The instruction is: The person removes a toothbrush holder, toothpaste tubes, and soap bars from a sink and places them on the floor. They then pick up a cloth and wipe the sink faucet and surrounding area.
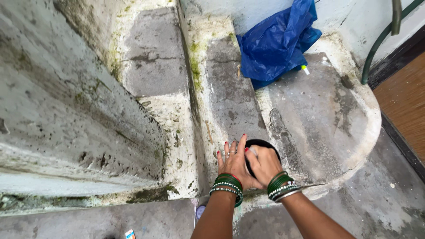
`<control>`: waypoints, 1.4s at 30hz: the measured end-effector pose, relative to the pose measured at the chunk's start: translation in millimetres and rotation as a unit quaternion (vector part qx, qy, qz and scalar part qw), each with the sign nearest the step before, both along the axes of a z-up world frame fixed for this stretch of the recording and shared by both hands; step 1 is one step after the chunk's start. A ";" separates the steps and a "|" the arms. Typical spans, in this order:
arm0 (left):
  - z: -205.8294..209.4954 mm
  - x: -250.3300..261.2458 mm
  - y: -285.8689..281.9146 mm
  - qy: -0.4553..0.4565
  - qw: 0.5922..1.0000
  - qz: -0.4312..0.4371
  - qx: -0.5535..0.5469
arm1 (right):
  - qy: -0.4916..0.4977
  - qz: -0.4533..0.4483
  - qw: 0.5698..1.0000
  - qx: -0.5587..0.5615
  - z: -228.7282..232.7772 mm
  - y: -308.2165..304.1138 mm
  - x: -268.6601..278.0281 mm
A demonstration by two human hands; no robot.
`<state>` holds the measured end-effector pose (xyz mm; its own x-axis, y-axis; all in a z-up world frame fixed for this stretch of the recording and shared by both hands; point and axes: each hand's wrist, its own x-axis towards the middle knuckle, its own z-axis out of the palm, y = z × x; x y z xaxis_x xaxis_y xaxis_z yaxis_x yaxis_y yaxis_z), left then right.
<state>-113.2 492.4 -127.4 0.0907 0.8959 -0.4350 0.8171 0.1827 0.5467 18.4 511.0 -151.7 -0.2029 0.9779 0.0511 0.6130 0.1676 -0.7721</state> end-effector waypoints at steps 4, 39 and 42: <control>5.2 0.9 1.4 0.008 1.000 0.003 -0.014 | 0.055 0.053 0.995 0.067 6.2 -4.6 4.1; 10.4 0.3 -0.7 -0.020 1.000 0.019 -0.007 | 0.123 -0.026 0.991 -0.038 27.4 -9.3 0.0; 10.7 0.5 0.6 -0.015 1.000 0.016 -0.012 | 0.115 -0.019 0.993 -0.012 24.3 -8.0 -2.4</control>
